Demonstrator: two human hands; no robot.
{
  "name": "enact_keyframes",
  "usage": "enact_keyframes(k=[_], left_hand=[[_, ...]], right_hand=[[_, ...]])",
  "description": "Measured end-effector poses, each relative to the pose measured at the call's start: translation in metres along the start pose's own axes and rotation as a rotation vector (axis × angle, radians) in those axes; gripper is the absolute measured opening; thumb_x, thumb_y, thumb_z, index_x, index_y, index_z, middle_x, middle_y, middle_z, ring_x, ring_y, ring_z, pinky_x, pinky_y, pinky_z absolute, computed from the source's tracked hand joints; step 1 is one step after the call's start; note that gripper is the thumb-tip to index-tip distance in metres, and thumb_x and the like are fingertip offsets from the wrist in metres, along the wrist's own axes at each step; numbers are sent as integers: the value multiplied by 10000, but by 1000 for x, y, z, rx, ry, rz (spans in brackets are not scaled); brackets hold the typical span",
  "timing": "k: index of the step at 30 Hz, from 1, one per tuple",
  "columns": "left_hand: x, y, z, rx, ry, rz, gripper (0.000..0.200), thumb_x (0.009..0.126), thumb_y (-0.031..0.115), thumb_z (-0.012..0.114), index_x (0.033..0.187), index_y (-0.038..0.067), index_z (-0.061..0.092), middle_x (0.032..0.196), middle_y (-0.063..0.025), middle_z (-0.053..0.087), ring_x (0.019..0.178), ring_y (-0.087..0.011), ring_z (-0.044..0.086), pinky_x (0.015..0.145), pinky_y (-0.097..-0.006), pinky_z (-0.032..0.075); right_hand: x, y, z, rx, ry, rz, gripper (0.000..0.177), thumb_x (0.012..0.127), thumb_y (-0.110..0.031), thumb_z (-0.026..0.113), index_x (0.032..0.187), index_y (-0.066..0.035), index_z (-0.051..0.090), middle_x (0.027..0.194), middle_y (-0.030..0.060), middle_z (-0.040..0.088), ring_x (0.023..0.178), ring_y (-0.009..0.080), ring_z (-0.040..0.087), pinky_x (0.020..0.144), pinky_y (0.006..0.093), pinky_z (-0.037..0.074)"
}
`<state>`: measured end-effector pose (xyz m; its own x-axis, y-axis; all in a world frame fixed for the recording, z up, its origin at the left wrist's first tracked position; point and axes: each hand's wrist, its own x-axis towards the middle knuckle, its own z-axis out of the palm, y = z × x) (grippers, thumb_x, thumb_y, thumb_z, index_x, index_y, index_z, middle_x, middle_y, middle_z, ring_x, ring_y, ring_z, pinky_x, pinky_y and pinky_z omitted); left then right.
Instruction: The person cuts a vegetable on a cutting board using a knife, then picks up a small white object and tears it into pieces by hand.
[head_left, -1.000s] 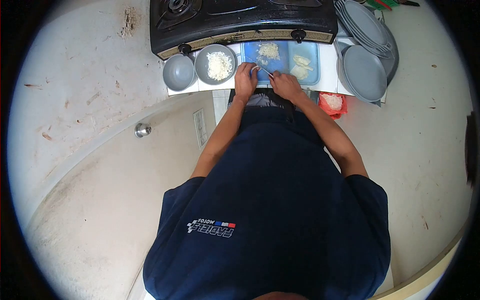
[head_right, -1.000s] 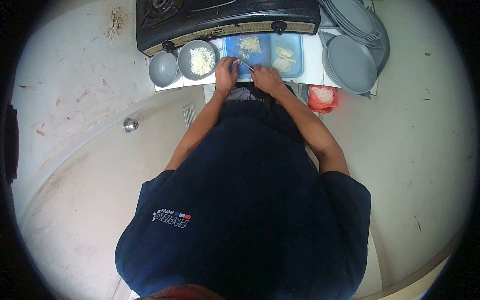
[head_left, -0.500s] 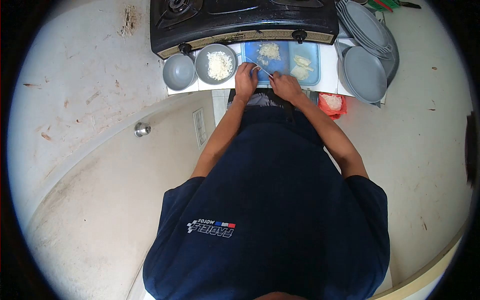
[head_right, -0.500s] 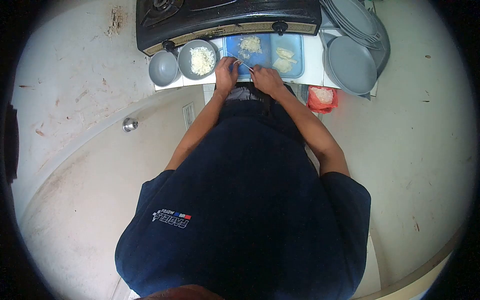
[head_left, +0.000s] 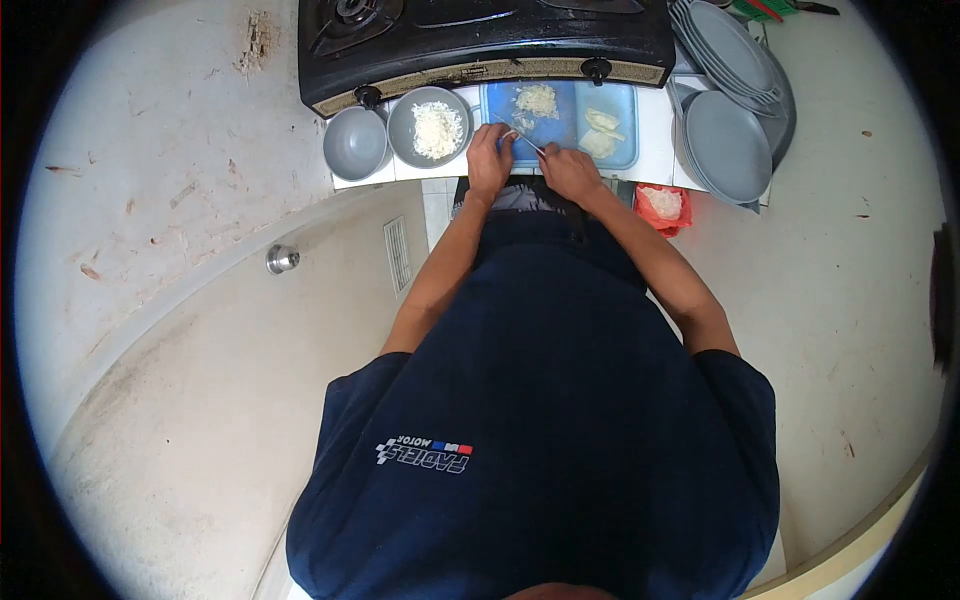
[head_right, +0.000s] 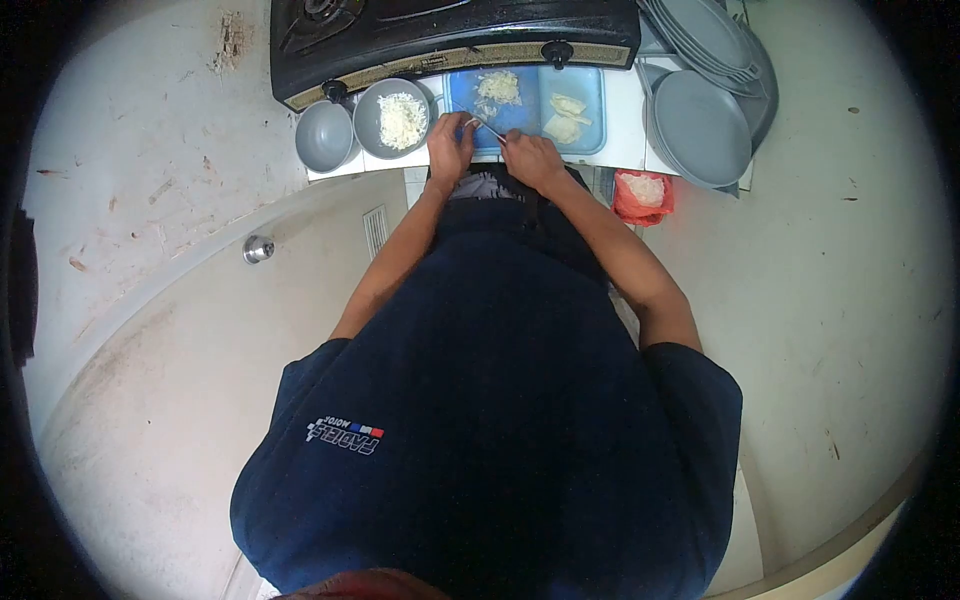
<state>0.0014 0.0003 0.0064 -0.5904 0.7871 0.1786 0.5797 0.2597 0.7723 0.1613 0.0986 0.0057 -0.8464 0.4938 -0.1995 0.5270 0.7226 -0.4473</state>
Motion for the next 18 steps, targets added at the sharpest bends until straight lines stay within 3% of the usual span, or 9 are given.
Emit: enact_keyframes(k=[18], left_hand=[[-6, -4, 2, 105, -25, 73, 116, 893, 30, 684, 998, -17, 674, 887, -180, 657, 835, -357, 659, 763, -441, 523]], right_hand=[[-4, 9, -3, 50, 30, -17, 344, 1030, -297, 528, 936, 23, 611, 684, 259, 674, 661, 435, 702, 637, 519, 580]])
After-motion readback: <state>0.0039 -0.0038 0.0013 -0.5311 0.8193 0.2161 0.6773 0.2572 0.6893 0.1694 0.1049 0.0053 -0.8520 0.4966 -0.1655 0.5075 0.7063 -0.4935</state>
